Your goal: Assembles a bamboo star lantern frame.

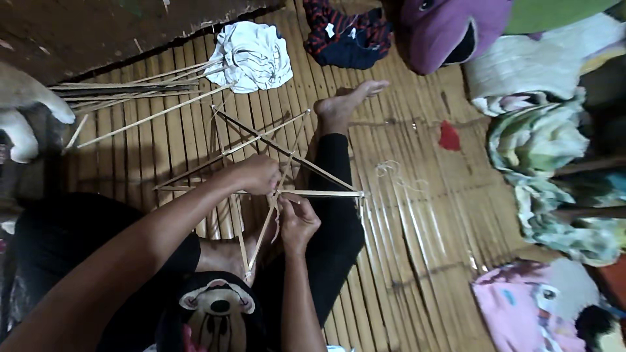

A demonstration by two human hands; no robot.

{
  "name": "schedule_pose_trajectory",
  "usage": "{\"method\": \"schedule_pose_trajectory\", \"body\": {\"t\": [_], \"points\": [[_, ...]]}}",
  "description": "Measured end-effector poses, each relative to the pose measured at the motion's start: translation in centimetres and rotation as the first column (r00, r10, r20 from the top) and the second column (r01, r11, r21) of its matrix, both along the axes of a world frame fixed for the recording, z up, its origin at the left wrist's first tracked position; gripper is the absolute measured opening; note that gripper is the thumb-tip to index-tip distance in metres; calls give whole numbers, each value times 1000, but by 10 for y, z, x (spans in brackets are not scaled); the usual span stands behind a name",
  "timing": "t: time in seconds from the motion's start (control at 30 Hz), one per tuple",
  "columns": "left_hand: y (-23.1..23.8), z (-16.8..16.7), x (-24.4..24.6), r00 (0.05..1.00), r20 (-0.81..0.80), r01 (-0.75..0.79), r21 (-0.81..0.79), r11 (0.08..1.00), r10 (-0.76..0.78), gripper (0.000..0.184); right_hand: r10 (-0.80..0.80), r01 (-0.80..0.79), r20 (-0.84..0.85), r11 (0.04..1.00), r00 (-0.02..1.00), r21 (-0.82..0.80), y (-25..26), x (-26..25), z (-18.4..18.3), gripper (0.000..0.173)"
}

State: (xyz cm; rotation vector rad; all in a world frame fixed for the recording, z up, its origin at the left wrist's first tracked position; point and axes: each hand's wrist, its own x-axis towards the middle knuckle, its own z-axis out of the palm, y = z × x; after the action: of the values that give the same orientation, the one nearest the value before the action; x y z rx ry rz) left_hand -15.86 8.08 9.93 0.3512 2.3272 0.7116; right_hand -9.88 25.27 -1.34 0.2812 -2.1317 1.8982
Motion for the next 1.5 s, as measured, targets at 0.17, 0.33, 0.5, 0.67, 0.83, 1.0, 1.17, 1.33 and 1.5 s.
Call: {"method": "schedule_pose_trajectory", "body": {"t": [0.17,0.33,0.5,0.67,0.83,1.0,1.17,1.33,1.5], "points": [[0,-4,-1,1000,5,24,-30,999,-24,13,26,-26,6,1000,1000,-7,1,1,0,11],[-2,-3,0,1000,-8,24,-13,1000,-24,15,32,-33,-12,999,999,-24,0,1,1,12],[-1,0,0,1000,6,30,-31,999,-29,13,49,-49,-22,999,999,-15,1,1,1,13],[-1,-4,0,1000,12,7,-40,999,-7,13,64,-63,-24,997,998,51,0,0,-5,11],[1,-8,3,1000,-4,9,-65,998,-9,12,53,-54,5,992,999,118,-1,1,-10,12],[-4,-14,11,998,-13,-58,-41,997,58,19,60,-47,-45,971,997,236,-6,0,-15,12],[-11,-28,21,957,77,-288,179,941,279,19,75,-43,-88,944,993,328,-11,-5,-17,13],[-13,-44,32,901,118,-433,288,854,416,19,88,-32,-113,904,990,426,-18,-4,-17,15],[-12,-51,39,814,159,-578,323,750,559,23,93,-24,-125,884,988,466,-23,-4,-20,13]]}}
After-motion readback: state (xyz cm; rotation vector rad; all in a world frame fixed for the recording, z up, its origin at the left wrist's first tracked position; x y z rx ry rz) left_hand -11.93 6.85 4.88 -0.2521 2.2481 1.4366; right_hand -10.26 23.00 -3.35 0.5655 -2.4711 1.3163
